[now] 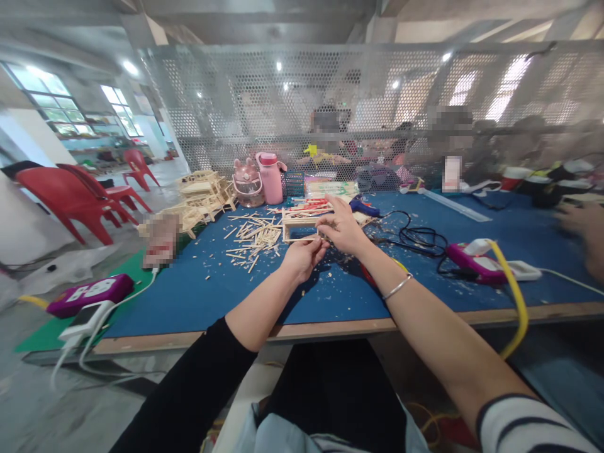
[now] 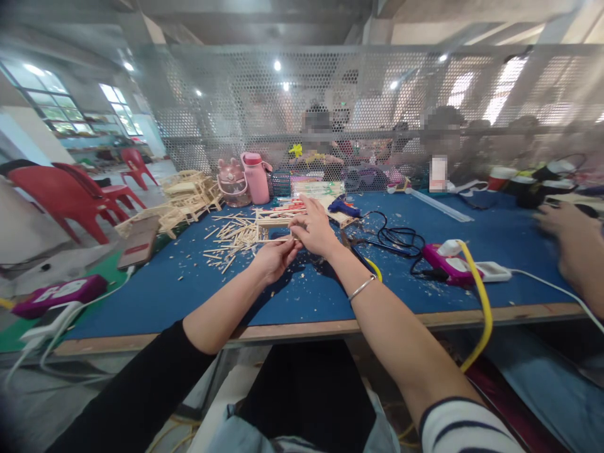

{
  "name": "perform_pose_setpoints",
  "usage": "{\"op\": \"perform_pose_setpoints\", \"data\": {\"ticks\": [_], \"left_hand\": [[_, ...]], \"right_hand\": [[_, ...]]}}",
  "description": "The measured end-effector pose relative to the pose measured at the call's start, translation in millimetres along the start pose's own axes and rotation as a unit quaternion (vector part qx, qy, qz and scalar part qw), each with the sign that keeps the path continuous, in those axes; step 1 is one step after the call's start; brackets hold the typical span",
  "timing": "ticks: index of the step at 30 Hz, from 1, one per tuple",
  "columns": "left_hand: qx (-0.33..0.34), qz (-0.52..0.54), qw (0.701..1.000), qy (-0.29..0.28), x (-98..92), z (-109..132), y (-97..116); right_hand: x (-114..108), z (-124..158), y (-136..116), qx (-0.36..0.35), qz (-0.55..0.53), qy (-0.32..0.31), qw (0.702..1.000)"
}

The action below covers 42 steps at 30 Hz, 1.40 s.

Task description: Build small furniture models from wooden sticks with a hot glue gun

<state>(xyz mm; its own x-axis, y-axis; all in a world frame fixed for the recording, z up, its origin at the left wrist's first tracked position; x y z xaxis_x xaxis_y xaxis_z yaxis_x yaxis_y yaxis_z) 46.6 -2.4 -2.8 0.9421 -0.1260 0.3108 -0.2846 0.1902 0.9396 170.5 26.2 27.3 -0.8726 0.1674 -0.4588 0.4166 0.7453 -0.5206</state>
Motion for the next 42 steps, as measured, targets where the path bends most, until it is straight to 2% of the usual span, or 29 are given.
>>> {"op": "perform_pose_setpoints", "data": {"ticks": [13, 22, 30, 36, 42], "left_hand": [[-0.001, 0.024, 1.000, 0.002, -1.1, 0.3, 0.1], [-0.005, 0.014, 0.999, 0.032, 0.2, 2.3, 1.9], [-0.012, 0.008, 0.999, 0.034, -0.4, 2.6, 1.6], [-0.005, 0.009, 0.999, 0.038, 0.4, 3.8, 2.1], [-0.003, 0.008, 0.999, 0.040, 1.8, 5.0, 3.2]], "right_hand": [[1.6, 0.2, 0.2, 0.024, 0.000, -0.006, 1.000], [-1.6, -0.6, 3.0, 0.009, -0.036, -0.011, 0.999], [-14.2, 3.2, 9.6, 0.022, -0.040, 0.105, 0.993], [-9.7, 4.5, 5.2, -0.029, -0.008, 0.054, 0.998], [-4.7, 4.3, 8.2, -0.026, 0.017, 0.012, 0.999]]}}
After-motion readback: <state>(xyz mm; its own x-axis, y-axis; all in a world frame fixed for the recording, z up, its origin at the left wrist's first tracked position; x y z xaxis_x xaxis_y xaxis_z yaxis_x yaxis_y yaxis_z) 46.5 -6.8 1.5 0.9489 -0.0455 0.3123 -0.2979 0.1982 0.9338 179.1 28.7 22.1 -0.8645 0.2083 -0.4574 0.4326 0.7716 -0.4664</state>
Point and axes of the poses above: each hand's wrist, its own z-axis away from the middle knuckle, its own x-axis out of the palm, y = z × x, the point moved 2 cm from there along -z, towards the middle knuckle, and after that the axes turned 14 degrees about -z, right-handed, at the moved point
